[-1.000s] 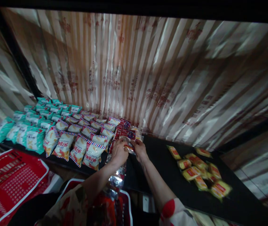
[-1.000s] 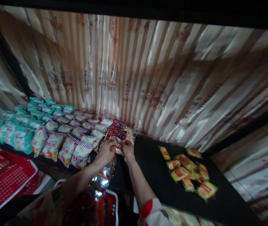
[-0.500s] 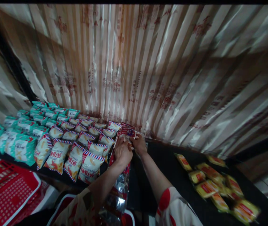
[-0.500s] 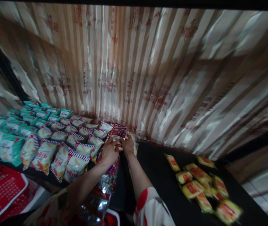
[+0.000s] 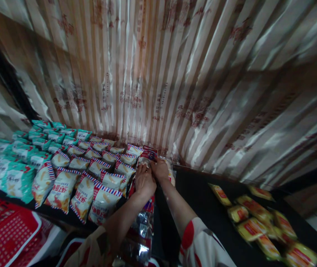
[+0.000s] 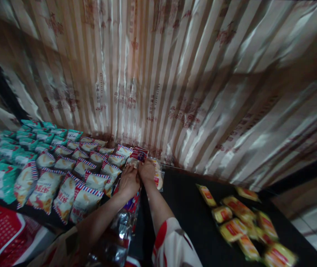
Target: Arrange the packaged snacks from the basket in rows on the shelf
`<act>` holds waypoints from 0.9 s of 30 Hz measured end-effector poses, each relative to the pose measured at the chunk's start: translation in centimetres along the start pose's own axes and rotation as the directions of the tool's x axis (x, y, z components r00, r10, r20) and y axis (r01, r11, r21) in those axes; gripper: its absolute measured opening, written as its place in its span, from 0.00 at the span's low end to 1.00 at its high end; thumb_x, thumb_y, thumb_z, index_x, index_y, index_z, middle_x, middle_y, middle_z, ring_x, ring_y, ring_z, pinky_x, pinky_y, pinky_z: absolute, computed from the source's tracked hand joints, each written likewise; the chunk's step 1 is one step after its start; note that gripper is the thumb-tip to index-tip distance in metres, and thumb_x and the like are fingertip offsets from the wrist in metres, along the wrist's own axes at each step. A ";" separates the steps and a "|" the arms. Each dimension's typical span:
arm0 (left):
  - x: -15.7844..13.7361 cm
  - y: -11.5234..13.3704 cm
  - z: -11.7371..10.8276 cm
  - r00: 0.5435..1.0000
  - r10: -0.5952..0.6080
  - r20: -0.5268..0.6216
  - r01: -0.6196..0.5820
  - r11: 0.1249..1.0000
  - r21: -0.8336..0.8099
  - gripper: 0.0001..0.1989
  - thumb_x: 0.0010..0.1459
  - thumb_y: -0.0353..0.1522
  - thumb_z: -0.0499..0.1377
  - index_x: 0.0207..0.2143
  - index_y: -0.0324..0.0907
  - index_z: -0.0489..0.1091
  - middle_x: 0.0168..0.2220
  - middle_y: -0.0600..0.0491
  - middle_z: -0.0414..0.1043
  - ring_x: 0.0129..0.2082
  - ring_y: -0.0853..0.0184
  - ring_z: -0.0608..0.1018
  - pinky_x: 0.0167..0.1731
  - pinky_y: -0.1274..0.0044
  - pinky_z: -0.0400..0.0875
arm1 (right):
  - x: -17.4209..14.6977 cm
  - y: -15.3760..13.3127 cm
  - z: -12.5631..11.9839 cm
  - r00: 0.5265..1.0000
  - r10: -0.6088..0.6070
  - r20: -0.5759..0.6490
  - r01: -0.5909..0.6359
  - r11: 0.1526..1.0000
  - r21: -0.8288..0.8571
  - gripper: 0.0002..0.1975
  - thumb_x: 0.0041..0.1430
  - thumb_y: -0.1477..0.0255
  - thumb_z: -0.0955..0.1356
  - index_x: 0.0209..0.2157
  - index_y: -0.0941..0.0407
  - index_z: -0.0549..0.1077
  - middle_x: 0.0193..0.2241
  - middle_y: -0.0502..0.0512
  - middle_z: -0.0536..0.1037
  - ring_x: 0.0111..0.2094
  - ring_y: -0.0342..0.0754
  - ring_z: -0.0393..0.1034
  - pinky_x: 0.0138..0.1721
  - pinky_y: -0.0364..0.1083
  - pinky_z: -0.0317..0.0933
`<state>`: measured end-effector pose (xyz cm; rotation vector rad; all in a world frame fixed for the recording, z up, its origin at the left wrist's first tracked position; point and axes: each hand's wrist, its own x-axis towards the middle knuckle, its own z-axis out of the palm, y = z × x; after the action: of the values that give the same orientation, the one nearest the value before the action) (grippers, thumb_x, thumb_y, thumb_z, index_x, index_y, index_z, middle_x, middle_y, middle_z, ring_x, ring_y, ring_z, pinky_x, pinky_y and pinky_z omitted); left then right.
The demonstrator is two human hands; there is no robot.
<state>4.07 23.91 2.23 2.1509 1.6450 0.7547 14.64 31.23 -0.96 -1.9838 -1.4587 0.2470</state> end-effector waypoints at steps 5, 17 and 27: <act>0.3 -0.3 0.4 1.000 0.006 -0.006 -0.006 0.999 0.034 0.25 0.52 0.26 0.50 0.54 0.28 0.65 0.56 0.38 0.64 0.61 0.55 0.59 0.61 0.65 0.52 | -0.1 0.2 0.2 0.996 -0.084 0.043 0.087 0.993 -0.083 0.13 0.55 0.69 0.63 0.37 0.56 0.78 0.41 0.62 0.77 0.44 0.54 0.69 0.49 0.49 0.57; -1.5 0.6 -0.6 0.999 0.041 -0.015 -0.041 0.999 -0.003 0.25 0.52 0.25 0.51 0.53 0.28 0.65 0.58 0.37 0.60 0.63 0.54 0.54 0.62 0.64 0.49 | -2.9 1.6 -1.4 0.975 -0.161 -0.153 0.194 0.954 0.227 0.16 0.52 0.71 0.61 0.40 0.57 0.76 0.44 0.60 0.76 0.48 0.52 0.66 0.52 0.51 0.56; -13.9 3.8 -3.1 0.984 0.173 -0.037 -0.175 0.922 -0.346 0.20 0.54 0.24 0.47 0.48 0.38 0.69 0.52 0.46 0.68 0.53 0.63 0.69 0.56 0.70 0.63 | -16.5 2.5 -5.5 0.980 0.183 -0.083 -0.078 0.730 0.679 0.20 0.50 0.61 0.65 0.43 0.57 0.71 0.40 0.58 0.75 0.41 0.50 0.69 0.45 0.49 0.61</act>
<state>2.47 9.39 3.93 2.0517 1.2203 1.0204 13.36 13.75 -1.91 -1.4549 -0.9357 0.5924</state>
